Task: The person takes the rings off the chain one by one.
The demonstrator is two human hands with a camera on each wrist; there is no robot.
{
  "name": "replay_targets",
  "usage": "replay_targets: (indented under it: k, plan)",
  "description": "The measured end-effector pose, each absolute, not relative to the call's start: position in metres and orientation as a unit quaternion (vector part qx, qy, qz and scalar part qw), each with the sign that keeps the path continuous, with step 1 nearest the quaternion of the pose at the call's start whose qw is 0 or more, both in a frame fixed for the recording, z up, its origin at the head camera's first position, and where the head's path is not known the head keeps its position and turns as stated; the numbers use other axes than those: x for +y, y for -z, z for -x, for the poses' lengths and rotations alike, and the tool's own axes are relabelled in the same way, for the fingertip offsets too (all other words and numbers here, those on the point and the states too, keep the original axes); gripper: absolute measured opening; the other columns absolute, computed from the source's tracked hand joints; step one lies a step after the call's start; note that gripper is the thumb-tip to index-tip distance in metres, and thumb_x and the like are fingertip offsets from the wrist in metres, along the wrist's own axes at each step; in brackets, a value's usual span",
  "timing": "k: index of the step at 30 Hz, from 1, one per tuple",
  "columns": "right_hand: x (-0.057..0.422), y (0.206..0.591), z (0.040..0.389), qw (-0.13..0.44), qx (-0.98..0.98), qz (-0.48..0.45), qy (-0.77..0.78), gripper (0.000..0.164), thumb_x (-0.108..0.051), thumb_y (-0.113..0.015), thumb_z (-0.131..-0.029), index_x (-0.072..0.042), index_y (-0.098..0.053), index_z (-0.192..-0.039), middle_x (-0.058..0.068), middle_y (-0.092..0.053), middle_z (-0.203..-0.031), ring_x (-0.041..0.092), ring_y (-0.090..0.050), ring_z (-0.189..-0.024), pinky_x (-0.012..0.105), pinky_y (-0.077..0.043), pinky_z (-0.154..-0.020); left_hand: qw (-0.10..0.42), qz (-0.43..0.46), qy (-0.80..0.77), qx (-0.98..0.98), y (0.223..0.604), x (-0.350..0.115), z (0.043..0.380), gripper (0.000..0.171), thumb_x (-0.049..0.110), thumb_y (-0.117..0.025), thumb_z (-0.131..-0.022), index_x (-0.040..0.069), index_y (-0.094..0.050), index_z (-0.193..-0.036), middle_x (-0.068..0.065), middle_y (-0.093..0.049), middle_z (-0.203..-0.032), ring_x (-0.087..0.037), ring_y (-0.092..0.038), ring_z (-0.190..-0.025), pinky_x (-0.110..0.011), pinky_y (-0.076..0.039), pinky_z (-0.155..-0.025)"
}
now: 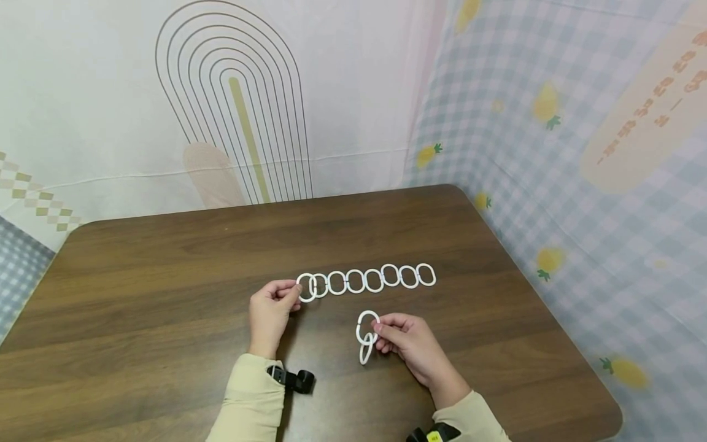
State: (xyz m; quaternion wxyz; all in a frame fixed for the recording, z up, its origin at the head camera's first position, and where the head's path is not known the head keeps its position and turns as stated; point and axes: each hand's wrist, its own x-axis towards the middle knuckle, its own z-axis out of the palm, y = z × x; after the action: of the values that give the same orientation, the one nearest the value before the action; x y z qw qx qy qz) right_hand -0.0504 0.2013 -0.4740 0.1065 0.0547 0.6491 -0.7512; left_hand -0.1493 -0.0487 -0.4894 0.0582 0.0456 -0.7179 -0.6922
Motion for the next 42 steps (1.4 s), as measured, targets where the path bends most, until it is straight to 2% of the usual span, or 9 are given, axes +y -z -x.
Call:
replay_targets:
  k: [9,16,30,42]
  plan:
    - [0.202,0.476,0.051,0.104,0.650,-0.051,0.751,0.030,-0.005,-0.065,-0.096,0.022,-0.059,-0.108,0.002,-0.068,-0.081,0.009,-0.063,-0.069,0.020,-0.054,-0.064,0.056,-0.048,0.677,-0.732,0.489,-0.053,0.152,0.019,0.005,-0.075,-0.088,-0.008,-0.072,-0.102,-0.018,-0.072,-0.084,-0.005,-0.062,-0.055,-0.018,-0.055,-0.055]
    - [0.202,0.475,0.052,0.106,0.648,-0.053,0.752,0.029,-0.004,-0.064,-0.096,0.022,-0.059,-0.109,0.002,-0.069,-0.084,0.009,-0.063,-0.070,0.021,-0.054,-0.065,0.066,-0.053,0.654,-0.752,0.491,-0.058,0.159,0.014,0.004,-0.074,-0.089,-0.006,-0.073,-0.098,-0.016,-0.072,-0.081,-0.003,-0.061,-0.054,-0.017,-0.054,-0.054]
    - [0.203,0.476,0.050,0.107,0.640,-0.059,0.758,0.025,-0.004,-0.065,-0.095,0.018,-0.061,-0.106,0.002,-0.069,-0.084,0.010,-0.063,-0.070,0.021,-0.055,-0.065,0.045,-0.077,0.588,-0.804,0.491,-0.057,0.163,0.012,0.009,-0.073,-0.089,-0.001,-0.073,-0.096,-0.004,-0.068,-0.073,-0.004,-0.061,-0.055,-0.017,-0.053,-0.054]
    - [0.201,0.477,0.051,0.104,0.646,-0.046,0.755,0.029,-0.004,-0.065,-0.096,0.022,-0.058,-0.107,0.002,-0.069,-0.083,0.010,-0.063,-0.070,0.022,-0.055,-0.066,0.017,-0.066,0.555,-0.829,0.487,-0.060,0.166,0.012,0.011,-0.074,-0.089,0.000,-0.073,-0.094,-0.003,-0.068,-0.072,-0.004,-0.063,-0.055,-0.016,-0.053,-0.055]
